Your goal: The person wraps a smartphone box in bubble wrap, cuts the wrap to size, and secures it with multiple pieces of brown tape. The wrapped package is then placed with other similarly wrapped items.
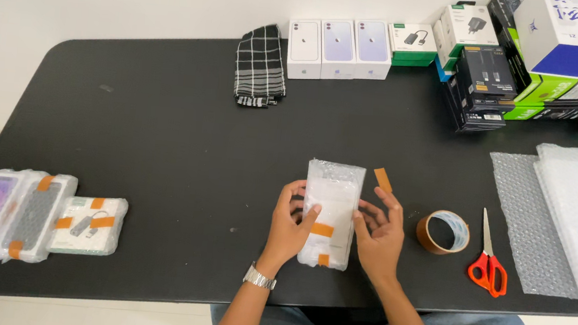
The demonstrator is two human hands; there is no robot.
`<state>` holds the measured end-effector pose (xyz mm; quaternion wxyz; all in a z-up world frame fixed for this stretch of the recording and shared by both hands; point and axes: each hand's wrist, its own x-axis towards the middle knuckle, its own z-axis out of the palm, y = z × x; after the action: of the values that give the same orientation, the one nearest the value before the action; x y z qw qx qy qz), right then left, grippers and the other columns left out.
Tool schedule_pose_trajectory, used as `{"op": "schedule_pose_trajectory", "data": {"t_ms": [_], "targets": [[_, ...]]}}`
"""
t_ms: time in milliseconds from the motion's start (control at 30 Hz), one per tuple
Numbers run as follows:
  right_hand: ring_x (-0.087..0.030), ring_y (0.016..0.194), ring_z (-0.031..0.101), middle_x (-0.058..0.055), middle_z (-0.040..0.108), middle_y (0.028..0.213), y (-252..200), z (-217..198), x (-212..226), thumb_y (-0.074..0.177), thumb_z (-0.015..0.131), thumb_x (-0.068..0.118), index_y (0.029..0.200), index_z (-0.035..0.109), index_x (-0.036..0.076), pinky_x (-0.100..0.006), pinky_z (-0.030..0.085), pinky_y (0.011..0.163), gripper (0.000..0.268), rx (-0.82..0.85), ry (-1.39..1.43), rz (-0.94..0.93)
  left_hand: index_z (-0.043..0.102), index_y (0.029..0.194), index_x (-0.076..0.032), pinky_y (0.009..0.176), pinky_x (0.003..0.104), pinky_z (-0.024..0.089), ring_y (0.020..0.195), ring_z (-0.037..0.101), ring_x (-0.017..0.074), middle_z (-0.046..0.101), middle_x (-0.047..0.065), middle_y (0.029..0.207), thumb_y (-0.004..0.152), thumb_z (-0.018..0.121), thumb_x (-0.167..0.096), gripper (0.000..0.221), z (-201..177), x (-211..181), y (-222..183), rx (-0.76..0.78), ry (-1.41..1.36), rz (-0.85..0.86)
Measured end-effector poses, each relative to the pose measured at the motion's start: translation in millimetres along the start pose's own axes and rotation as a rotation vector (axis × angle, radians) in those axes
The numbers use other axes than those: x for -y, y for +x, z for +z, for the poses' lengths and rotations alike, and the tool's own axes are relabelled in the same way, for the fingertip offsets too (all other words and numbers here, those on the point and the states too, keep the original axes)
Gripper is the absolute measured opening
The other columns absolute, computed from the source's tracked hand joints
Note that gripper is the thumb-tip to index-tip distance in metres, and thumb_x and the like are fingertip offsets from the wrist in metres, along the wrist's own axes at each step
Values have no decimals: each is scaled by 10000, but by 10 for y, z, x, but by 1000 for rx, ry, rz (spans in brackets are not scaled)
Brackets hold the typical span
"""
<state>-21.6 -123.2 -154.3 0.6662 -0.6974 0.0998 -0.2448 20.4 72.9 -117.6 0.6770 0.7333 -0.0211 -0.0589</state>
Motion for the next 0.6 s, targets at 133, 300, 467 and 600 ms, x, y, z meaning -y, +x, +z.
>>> {"op": "schedule_pose_trajectory", "data": {"t_ms": [133,300,467,600], "targets": [[-348,1338,744,-181,438,1729,17,-39,46,1016,820,-47,1623,546,-25,-423,680,1006,666,6,18,-100,558,1638,11,1053,572,672,1232,758,412,605,263,1394,1085,794,-75,607,-18,78,-97,0,-87,227],[-293,1367,718,-145,468,1688,35,-39,-10,1005,852,-13,1551,606,-29,-399,652,1001,599,35,31,-170,563,1649,14,1029,536,674,1212,733,358,582,207,1373,1103,764,-45,585,-11,208,-131,-20,-77,416],[-316,1298,750,-201,493,1658,21,-37,77,1003,869,-13,1423,701,-87,-458,656,1065,458,34,8,-262,605,1650,-23,1087,500,661,1264,642,313,556,154,1422,1106,757,-47,566,31,94,-227,-28,36,511],[-342,1284,763,-230,487,1656,16,-64,135,989,879,-17,1391,713,-103,-480,659,1082,444,51,11,-285,645,1579,-13,1115,531,648,1270,700,347,570,160,1396,1088,781,-50,510,46,31,-255,-73,45,544]]}}
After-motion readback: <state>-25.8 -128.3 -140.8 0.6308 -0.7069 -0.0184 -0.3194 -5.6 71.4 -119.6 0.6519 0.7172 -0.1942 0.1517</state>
